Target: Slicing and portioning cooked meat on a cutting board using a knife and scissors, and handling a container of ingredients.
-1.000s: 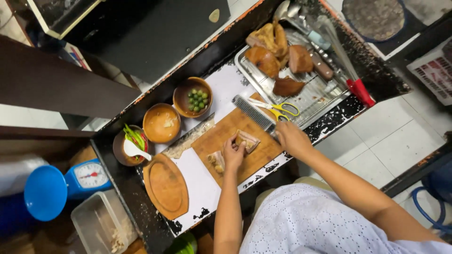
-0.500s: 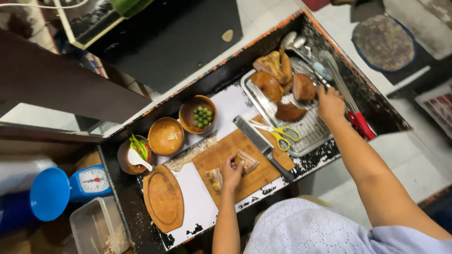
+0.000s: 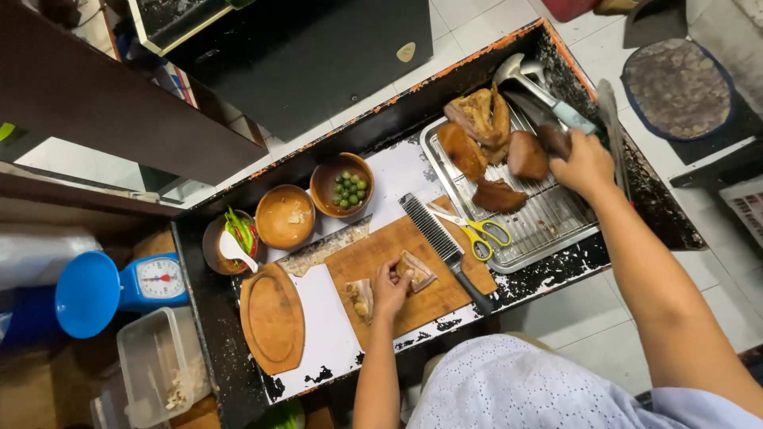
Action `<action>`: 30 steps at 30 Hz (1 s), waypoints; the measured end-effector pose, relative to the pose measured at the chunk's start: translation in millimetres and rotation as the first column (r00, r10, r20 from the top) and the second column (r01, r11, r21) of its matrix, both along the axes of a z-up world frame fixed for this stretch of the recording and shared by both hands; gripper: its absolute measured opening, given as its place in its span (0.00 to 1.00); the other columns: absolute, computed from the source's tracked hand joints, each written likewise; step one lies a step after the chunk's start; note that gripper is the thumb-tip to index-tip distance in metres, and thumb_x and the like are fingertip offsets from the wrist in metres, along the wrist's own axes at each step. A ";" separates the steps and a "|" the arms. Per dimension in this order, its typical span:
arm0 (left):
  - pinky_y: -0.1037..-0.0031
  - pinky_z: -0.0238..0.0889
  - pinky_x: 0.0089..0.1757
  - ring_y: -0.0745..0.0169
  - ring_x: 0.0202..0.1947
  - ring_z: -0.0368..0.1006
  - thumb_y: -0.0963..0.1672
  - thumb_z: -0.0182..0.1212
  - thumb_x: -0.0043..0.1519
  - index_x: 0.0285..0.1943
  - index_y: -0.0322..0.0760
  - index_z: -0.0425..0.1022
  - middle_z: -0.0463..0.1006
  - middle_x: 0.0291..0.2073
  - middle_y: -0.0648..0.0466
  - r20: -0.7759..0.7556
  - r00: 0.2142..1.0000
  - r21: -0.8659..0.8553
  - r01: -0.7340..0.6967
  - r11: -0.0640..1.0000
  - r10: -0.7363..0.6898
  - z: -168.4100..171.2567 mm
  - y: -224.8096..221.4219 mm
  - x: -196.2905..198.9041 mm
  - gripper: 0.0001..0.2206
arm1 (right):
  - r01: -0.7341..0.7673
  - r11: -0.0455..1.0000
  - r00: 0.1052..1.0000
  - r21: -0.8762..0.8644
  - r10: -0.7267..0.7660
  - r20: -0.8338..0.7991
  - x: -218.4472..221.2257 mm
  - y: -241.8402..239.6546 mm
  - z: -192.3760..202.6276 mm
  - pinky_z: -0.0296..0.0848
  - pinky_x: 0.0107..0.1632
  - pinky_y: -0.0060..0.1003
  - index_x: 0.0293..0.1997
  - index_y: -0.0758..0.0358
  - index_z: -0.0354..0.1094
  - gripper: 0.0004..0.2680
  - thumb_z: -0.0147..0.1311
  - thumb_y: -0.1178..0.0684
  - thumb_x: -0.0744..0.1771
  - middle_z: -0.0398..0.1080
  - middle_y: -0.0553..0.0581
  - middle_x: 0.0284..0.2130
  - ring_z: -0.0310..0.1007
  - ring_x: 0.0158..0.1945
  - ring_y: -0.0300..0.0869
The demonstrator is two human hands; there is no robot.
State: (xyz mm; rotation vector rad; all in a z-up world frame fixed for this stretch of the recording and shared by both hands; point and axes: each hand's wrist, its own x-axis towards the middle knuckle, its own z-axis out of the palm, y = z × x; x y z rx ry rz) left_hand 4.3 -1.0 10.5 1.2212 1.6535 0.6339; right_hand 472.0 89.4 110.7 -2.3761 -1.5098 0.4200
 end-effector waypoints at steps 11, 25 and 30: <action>0.77 0.67 0.53 0.64 0.49 0.71 0.46 0.65 0.60 0.64 0.44 0.73 0.68 0.58 0.55 -0.017 1.000 -0.122 -0.010 0.993 0.008 32.6 1.4 9.8 0.21 | 0.087 0.993 0.906 -0.083 -0.114 -0.407 -12.8 -5.7 118.5 0.71 0.40 0.43 0.63 0.60 0.70 0.19 0.53 0.54 0.65 0.77 0.60 0.35 0.73 0.34 0.46; 0.72 0.63 0.59 0.57 0.58 0.69 0.48 0.61 0.62 0.67 0.44 0.70 0.65 0.60 0.51 -0.025 0.996 -0.038 0.079 0.996 -0.080 31.1 -3.3 6.6 0.23 | 0.202 0.949 0.365 0.241 0.155 -0.918 -7.5 -111.2 138.5 0.52 0.23 0.30 0.67 0.62 0.55 0.16 0.40 0.59 0.70 0.61 0.62 0.37 0.56 0.24 0.38; 0.72 0.58 0.60 0.55 0.59 0.66 0.47 0.60 0.60 0.67 0.47 0.71 0.66 0.59 0.50 -0.066 0.992 -0.008 0.105 0.994 -0.105 32.9 -5.1 5.7 0.23 | 0.213 0.929 0.061 0.304 0.298 -0.953 -58.4 -141.2 119.0 0.69 0.31 0.33 0.57 0.50 0.54 0.17 0.59 0.51 0.66 0.65 0.57 0.35 0.66 0.25 0.40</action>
